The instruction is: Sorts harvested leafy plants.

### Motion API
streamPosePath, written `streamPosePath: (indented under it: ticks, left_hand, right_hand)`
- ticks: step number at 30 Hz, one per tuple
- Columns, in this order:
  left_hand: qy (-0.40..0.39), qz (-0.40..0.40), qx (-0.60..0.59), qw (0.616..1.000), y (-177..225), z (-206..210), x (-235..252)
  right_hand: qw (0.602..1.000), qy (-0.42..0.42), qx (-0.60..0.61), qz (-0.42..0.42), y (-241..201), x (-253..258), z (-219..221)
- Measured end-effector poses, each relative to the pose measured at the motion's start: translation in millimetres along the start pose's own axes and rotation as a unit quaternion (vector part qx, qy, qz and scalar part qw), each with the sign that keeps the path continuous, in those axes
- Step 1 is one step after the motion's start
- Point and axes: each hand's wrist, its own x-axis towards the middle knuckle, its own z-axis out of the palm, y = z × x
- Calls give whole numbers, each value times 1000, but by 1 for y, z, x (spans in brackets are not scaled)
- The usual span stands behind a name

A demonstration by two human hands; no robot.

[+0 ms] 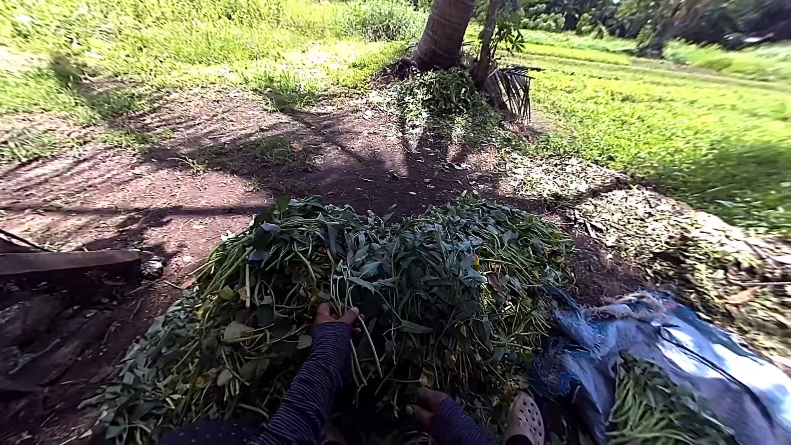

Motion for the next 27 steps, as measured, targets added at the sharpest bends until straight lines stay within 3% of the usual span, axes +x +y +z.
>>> streamPosePath:
  ticks: [2, 7, 9, 11, 15, 17, 23, 27]
  left_hand:
    - [-23, -17, -4, 1000, 1, 1, -4]
    - [-67, -37, -14, 997, 3, 1, -9]
    - [-85, -53, -32, 994, 4, 0, -12]
    - [-107, -66, -47, 991, 4, -1, -11]
    - [-145, -77, -51, 985, 1, -2, -8]
    - [-156, -81, -40, 984, 1, -2, -8]
    - [-169, -71, -24, 983, -1, 0, -3]
    - [-152, -69, -39, 985, 2, 4, -7]
  right_hand:
    - [998, 0, 57, -23, -30, -7, -23]
    - [990, 118, 81, -14, -69, 2, -53]
    - [987, 76, 138, 3, -95, -2, -53]
    - [962, 20, 271, 26, -113, -8, -43]
    - [891, -27, 452, -17, -89, 3, -19]
    - [894, -26, 447, -10, -94, 1, -20]
    - [955, 23, 295, 4, -125, -12, -25]
    - [974, 23, 227, 5, -107, -13, -23]
